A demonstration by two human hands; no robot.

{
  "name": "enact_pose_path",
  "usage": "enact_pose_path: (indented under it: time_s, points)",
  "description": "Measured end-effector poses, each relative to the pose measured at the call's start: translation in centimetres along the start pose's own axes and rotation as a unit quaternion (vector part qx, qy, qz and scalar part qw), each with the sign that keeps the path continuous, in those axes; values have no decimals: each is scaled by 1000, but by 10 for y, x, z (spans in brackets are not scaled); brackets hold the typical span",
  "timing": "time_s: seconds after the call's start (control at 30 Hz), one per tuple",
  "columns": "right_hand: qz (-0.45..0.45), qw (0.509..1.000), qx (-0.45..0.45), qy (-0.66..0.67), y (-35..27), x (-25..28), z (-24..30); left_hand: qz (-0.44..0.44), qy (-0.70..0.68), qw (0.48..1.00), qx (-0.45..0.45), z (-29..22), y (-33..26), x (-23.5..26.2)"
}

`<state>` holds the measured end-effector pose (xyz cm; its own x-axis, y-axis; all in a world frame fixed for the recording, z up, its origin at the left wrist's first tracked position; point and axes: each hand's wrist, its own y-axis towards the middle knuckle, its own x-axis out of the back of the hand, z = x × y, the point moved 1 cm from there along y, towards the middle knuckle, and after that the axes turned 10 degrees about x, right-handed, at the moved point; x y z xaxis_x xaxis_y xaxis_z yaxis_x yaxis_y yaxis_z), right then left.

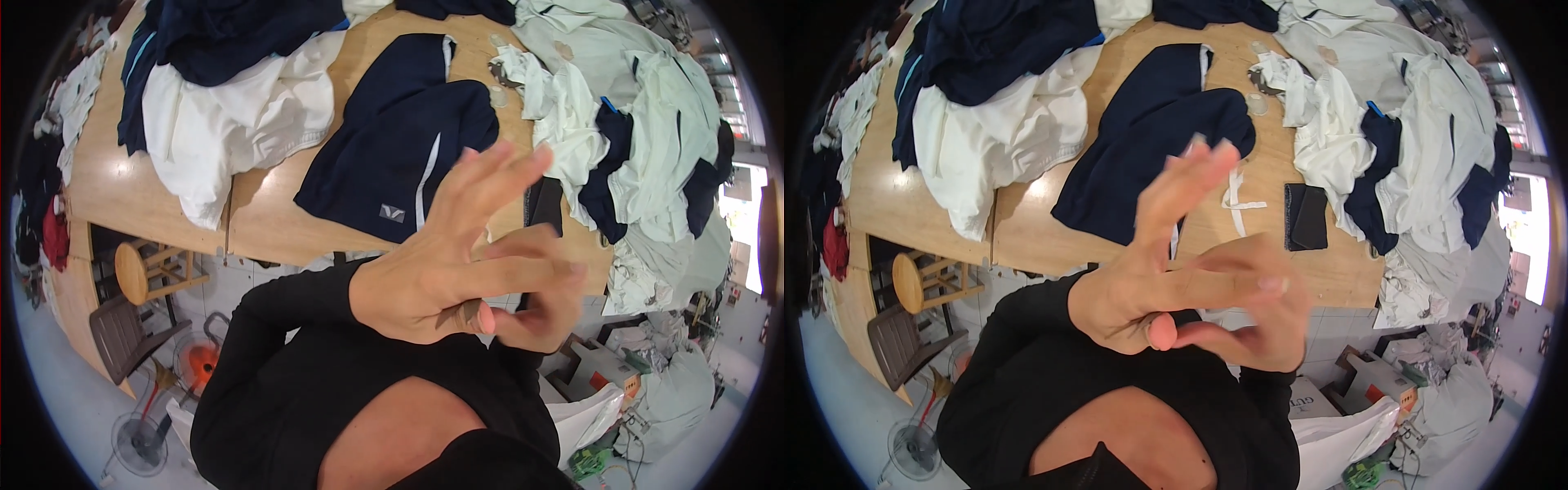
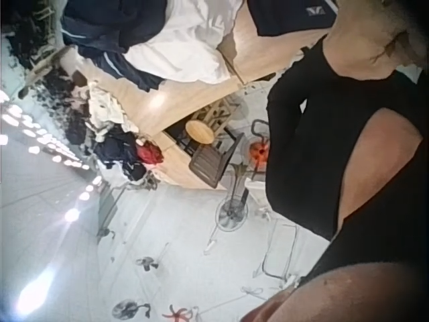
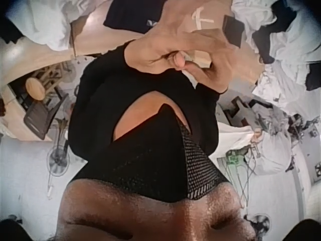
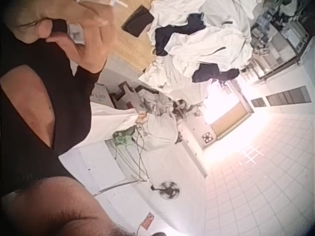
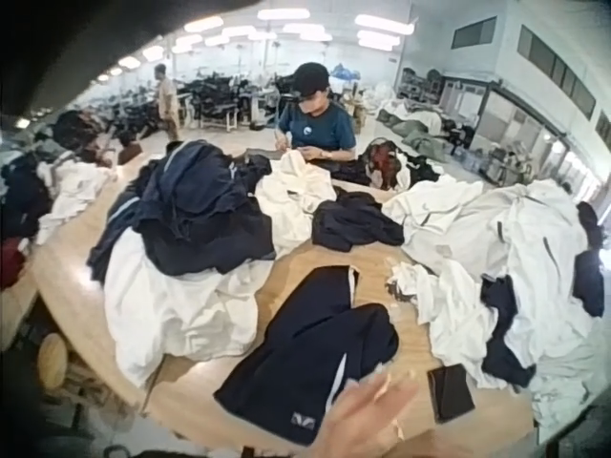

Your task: Trimming excess threads and loose fabric ends from various garments using thread snips.

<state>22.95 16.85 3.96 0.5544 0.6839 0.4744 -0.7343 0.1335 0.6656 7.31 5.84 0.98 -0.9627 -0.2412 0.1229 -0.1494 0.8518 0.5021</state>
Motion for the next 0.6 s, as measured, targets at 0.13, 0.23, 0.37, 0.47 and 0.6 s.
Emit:
enact_pose_path:
  time_s: [0.13,0.23,0.37,0.47,0.6]
  points:
    - [82,993,-81,37,-9,-4,4,23,179,983,18,-3,7,15]
    - [26,967,-152,205,-21,-2,-2,-38,92,995,15,6,12,26]
    - [-19,747,-140,650,-45,5,-1,-22,-231,949,-216,19,8,40]
    - [176,759,148,610,-33,5,-17,308,-425,840,-140,-11,34,36]
    - [185,792,144,564,-41,1,-8,415,-418,797,-131,-36,42,20]
